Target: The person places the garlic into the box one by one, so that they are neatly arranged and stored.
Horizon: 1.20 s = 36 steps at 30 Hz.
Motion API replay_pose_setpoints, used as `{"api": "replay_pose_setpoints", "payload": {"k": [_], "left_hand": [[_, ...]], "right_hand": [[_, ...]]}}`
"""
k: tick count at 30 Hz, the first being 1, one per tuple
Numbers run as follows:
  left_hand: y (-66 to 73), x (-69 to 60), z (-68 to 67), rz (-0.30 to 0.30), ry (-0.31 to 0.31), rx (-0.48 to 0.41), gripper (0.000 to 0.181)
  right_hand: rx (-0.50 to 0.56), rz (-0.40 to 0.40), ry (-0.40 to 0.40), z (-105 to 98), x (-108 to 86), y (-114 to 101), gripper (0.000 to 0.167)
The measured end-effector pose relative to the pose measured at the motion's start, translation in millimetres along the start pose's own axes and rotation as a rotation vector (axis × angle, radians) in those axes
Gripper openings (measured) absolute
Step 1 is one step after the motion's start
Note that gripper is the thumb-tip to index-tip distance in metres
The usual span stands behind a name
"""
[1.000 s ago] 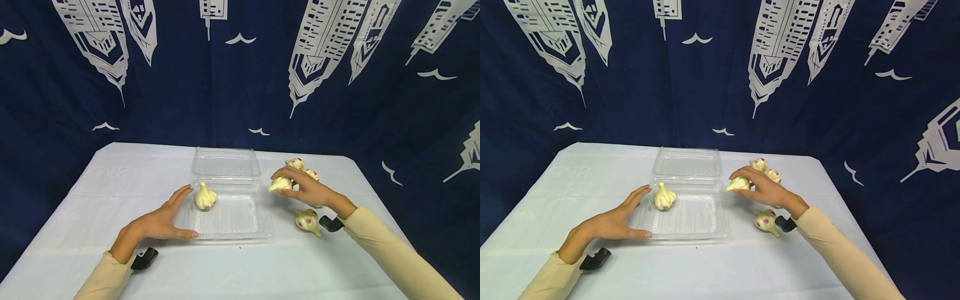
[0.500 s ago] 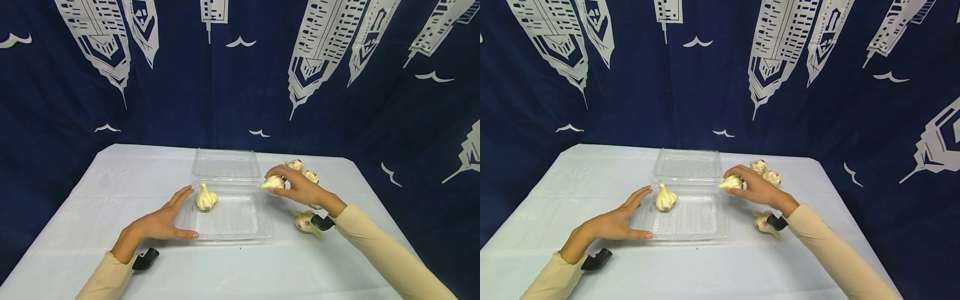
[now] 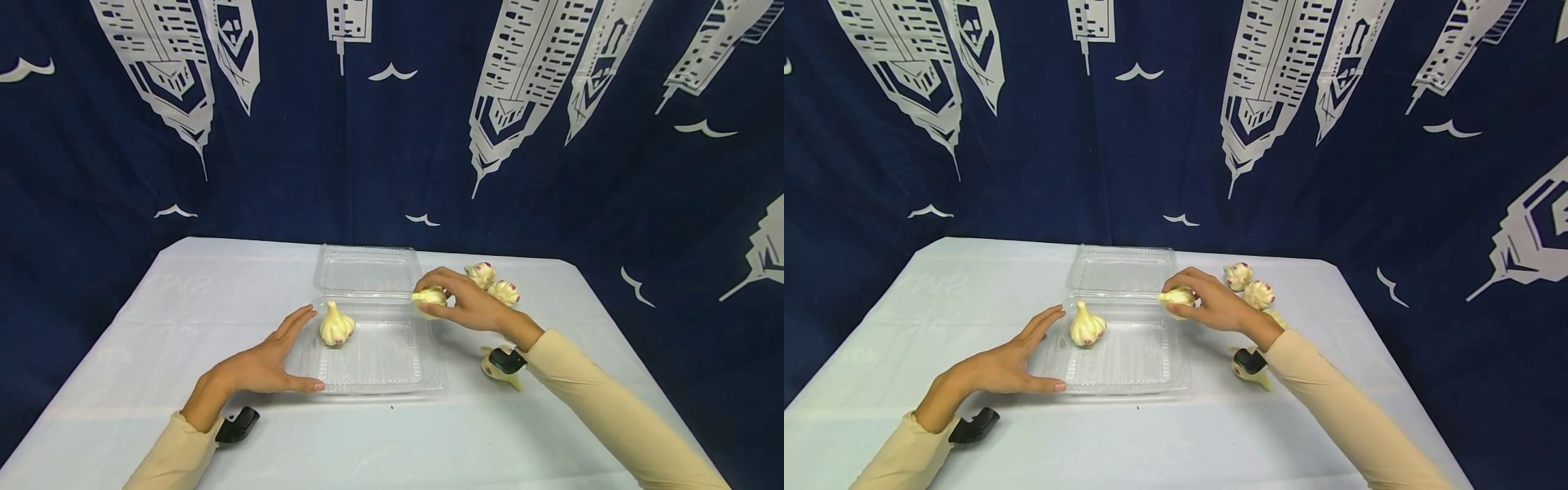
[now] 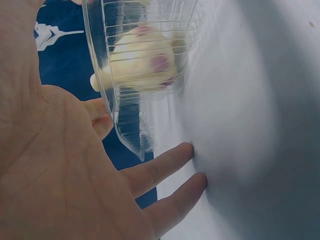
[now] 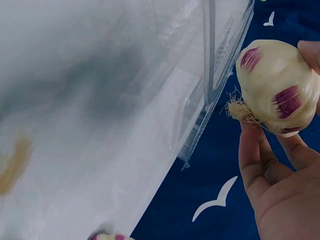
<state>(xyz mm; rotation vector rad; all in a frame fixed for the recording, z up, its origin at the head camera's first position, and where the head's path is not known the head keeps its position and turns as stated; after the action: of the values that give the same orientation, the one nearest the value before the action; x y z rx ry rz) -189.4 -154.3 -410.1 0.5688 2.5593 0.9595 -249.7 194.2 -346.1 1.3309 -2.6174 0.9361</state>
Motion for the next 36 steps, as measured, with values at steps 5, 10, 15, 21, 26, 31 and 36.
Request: {"api": "replay_pose_setpoints", "payload": {"k": [5, 10, 15, 21, 26, 31, 36], "left_hand": [[-0.9, 0.1, -0.1, 0.005, 0.003, 0.001, 0.123], [-1.1, 0.3, -0.1, 0.007, 0.006, -0.003, 0.123], [-0.4, 0.3, 0.2, 0.006, 0.000, -0.010, 0.123], [-0.3, 0.0, -0.4, 0.003, 0.002, -0.004, 0.123], [-0.1, 0.3, -0.4, 0.008, 0.006, -0.003, 0.123], [0.7, -0.3, -0.1, 0.005, 0.005, -0.004, 0.123], [1.9, -1.1, -0.4, 0.006, 0.006, -0.005, 0.123]], "right_hand": [[-0.016, -0.001, -0.006, 4, 9.0, -6, 0.023], [-0.019, 0.004, -0.022, 12, 15.8, -8, 0.021], [-0.008, 0.001, -0.025, 18, 21.4, -11, 0.019], [-0.037, -0.024, -0.054, 27, 30.8, -16, 0.021], [-0.051, -0.039, -0.092, 35, 38.6, -22, 0.023], [-0.072, -0.029, -0.150, 43, 46.1, -28, 0.025], [-0.117, -0.040, -0.177, 50, 54.8, -32, 0.020]]}}
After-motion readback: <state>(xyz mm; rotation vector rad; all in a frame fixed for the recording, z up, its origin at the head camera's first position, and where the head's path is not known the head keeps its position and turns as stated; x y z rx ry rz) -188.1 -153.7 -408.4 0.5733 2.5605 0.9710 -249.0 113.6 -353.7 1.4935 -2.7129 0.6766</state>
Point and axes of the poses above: each hand's wrist, its own x-axis towards the middle knuckle, its own z-axis out of the palm, y = z × x, the point moved 3 cm from there along x, towards the middle knuckle, and after that the axes turned 9 degrees about -z, right-handed, at the moved point
